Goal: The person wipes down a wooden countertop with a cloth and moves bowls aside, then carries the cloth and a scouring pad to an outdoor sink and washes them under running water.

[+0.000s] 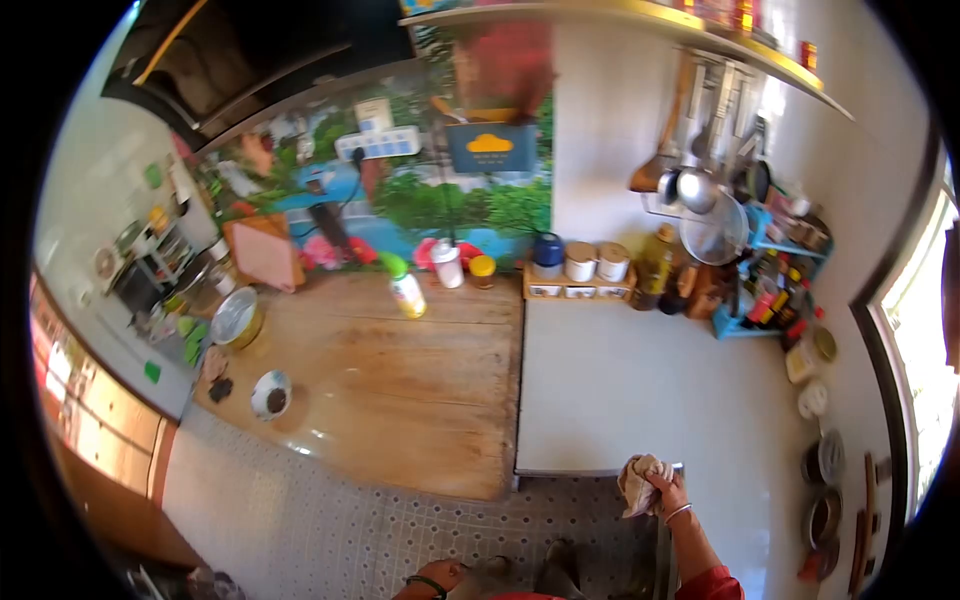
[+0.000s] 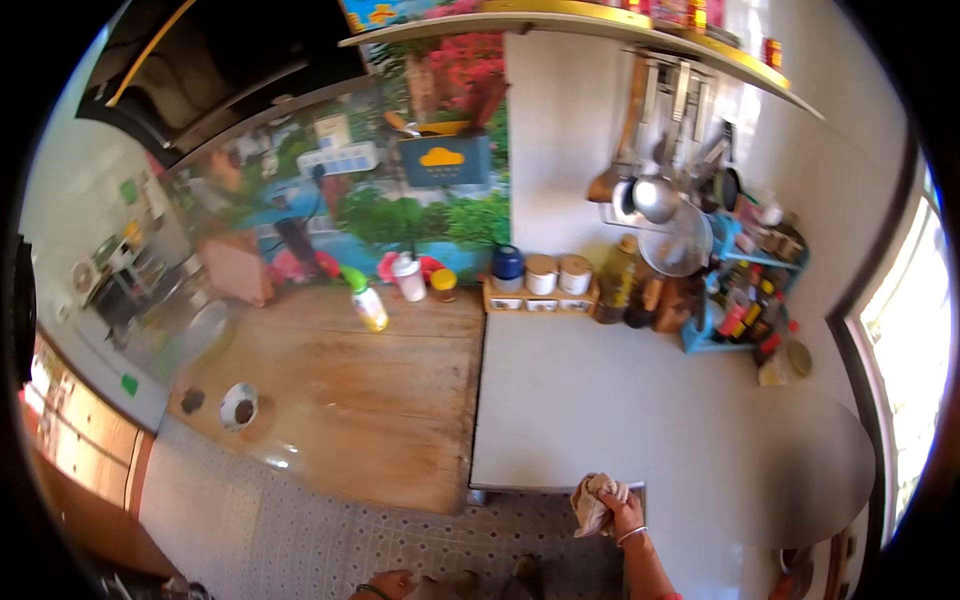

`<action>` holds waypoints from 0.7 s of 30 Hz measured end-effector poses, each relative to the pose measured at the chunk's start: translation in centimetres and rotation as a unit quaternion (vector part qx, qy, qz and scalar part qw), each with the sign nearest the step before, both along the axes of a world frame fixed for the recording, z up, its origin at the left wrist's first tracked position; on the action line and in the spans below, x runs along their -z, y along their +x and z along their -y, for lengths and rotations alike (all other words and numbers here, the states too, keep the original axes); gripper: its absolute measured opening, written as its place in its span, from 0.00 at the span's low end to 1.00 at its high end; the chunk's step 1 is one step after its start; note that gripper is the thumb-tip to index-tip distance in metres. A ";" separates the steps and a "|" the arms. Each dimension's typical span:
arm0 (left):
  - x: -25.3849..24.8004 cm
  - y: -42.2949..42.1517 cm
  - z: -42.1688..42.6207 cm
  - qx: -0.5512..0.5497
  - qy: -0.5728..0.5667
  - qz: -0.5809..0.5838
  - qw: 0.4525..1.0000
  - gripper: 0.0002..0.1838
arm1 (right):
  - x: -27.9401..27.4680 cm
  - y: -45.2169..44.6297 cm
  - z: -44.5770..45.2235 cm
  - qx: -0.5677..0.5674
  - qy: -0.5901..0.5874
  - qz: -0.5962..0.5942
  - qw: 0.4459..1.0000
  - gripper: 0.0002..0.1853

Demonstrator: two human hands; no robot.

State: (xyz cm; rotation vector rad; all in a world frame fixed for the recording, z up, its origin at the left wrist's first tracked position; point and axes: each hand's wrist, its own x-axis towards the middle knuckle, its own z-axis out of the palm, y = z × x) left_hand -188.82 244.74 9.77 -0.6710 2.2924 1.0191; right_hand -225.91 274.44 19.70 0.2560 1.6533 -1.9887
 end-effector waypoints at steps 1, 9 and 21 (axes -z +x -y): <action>-0.9 0.7 -0.8 -0.044 -0.029 -0.038 0.998 0.24 | 0.7 -1.3 1.1 -0.019 0.022 -0.015 0.999 0.15; -0.7 7.4 -4.0 -0.286 0.010 0.073 0.955 0.25 | 2.3 -2.3 12.8 -0.167 0.310 -0.231 0.907 0.14; 0.2 17.0 3.5 -0.467 0.024 0.000 0.884 0.24 | 4.3 5.4 36.1 -0.307 -0.008 -0.105 0.946 0.16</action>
